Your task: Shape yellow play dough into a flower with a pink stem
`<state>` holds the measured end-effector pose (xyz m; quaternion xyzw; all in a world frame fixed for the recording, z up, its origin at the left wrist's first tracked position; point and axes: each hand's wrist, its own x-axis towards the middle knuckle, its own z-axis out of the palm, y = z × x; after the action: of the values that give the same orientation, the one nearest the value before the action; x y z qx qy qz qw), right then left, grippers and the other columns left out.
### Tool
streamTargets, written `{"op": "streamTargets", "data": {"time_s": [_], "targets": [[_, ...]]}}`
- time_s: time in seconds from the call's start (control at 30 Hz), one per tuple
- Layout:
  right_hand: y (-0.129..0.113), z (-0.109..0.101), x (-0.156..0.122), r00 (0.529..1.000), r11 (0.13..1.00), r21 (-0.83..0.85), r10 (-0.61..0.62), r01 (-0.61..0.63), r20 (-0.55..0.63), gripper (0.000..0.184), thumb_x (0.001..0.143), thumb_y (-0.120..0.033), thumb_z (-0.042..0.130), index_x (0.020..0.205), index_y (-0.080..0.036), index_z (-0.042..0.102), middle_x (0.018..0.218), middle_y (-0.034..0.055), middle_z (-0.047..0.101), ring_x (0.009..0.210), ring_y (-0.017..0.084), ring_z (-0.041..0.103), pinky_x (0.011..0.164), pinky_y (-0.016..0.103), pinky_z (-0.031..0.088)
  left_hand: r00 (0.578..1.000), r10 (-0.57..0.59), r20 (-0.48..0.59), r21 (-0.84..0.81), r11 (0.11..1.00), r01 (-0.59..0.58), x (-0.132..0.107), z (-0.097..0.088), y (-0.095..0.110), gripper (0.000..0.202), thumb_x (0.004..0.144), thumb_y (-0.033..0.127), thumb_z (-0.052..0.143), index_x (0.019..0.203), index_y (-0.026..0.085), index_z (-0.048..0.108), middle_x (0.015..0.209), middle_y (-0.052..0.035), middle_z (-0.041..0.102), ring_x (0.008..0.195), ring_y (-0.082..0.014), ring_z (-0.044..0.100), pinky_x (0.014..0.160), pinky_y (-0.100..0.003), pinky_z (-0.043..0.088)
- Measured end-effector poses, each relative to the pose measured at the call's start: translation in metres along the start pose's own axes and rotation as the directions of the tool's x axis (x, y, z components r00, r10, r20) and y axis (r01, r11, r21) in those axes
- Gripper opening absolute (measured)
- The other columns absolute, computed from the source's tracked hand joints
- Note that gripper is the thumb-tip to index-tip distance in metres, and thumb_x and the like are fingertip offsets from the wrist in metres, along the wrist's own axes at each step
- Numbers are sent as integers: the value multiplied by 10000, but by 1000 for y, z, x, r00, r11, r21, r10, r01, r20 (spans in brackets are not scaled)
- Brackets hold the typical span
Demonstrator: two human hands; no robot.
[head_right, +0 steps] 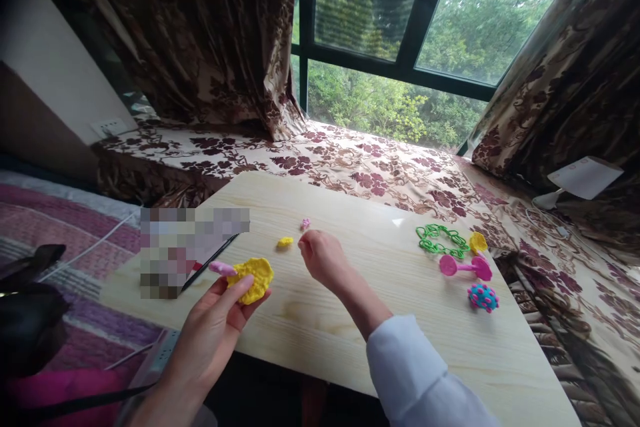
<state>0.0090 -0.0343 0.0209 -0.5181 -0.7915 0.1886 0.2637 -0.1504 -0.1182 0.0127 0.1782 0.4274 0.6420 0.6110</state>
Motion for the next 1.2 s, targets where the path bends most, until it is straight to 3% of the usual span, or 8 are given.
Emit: {"op": "streamTargets", "data": {"time_s": [0.1, 0.23, 0.53, 0.73, 0.87, 0.97, 1.1, 1.2], "targets": [[-5, 17, 29, 994, 987, -124, -91, 99, 64, 170, 836, -157, 442, 778, -155, 602, 749, 52, 623, 707, 139, 544, 683, 238, 375, 1000, 14, -23, 0, 1000, -14, 0, -11, 4, 275, 725, 131, 629, 985, 191, 564, 1032, -45, 603, 884, -156, 598, 725, -288, 543], [-9, 30, 45, 974, 948, -250, -164, 200, 156, 189, 845, -149, 443, 750, -148, 606, 769, 65, 614, 756, 156, 544, 786, 268, 367, 999, 19, -44, -19, 1000, -20, 1, -21, 8, 263, 736, 135, 620, 984, 203, 564, 1024, -35, 607, 902, -148, 592, 724, -256, 536], [-14, 42, 29, 943, 891, -347, -207, 292, 262, 206, 836, -97, 412, 829, -119, 616, 878, 132, 569, 908, 235, 481, 850, 365, 357, 999, 15, -47, -77, 997, -18, 6, -23, 8, 231, 734, 126, 618, 944, 208, 568, 1020, -26, 612, 901, -140, 597, 726, -231, 531], [0, 27, 15, 951, 939, -225, -209, 260, 228, 306, 796, -57, 435, 1011, -182, 615, 934, 78, 599, 890, 187, 530, 748, 279, 416, 999, 23, -28, -101, 995, -26, 0, -21, 9, 230, 729, 116, 618, 934, 204, 561, 1007, -35, 613, 897, -164, 605, 727, -300, 551], [10, 22, 19, 981, 984, -85, -141, 154, 135, 343, 801, -28, 379, 972, -177, 636, 904, 46, 635, 759, 118, 579, 683, 219, 427, 999, 20, -36, -137, 990, -25, -8, -19, 13, 225, 712, 89, 623, 898, 197, 558, 972, -27, 622, 871, -165, 615, 724, -333, 558], [7, 20, 21, 995, 997, 22, -80, 79, 62, 243, 806, -100, 432, 866, -155, 661, 783, 36, 654, 669, 121, 572, 648, 232, 419, 1000, 22, -13, -159, 987, -24, -11, -14, 15, 207, 713, 81, 618, 883, 184, 563, 955, -29, 630, 858, -159, 619, 738, -333, 554], [-2, 3, 14, 1000, 985, 175, -8, 10, -10, 156, 777, -244, 533, 728, -144, 643, 634, 19, 630, 567, 118, 538, 566, 237, 409, 999, -42, -11, -176, 984, 39, -5, 3, 9, 206, 708, 83, 624, 885, 176, 575, 964, -39, 640, 843, -150, 625, 725, -299, 548], [-6, -17, -4, 999, 954, 298, 15, -2, -41, 216, 822, -305, 472, 876, -143, 605, 687, 28, 643, 586, 115, 567, 517, 216, 431, 999, -53, -14, -175, 983, 49, 1, 26, -4, 219, 695, 89, 641, 885, 179, 578, 954, -37, 647, 804, -133, 631, 677, -249, 540]]}}
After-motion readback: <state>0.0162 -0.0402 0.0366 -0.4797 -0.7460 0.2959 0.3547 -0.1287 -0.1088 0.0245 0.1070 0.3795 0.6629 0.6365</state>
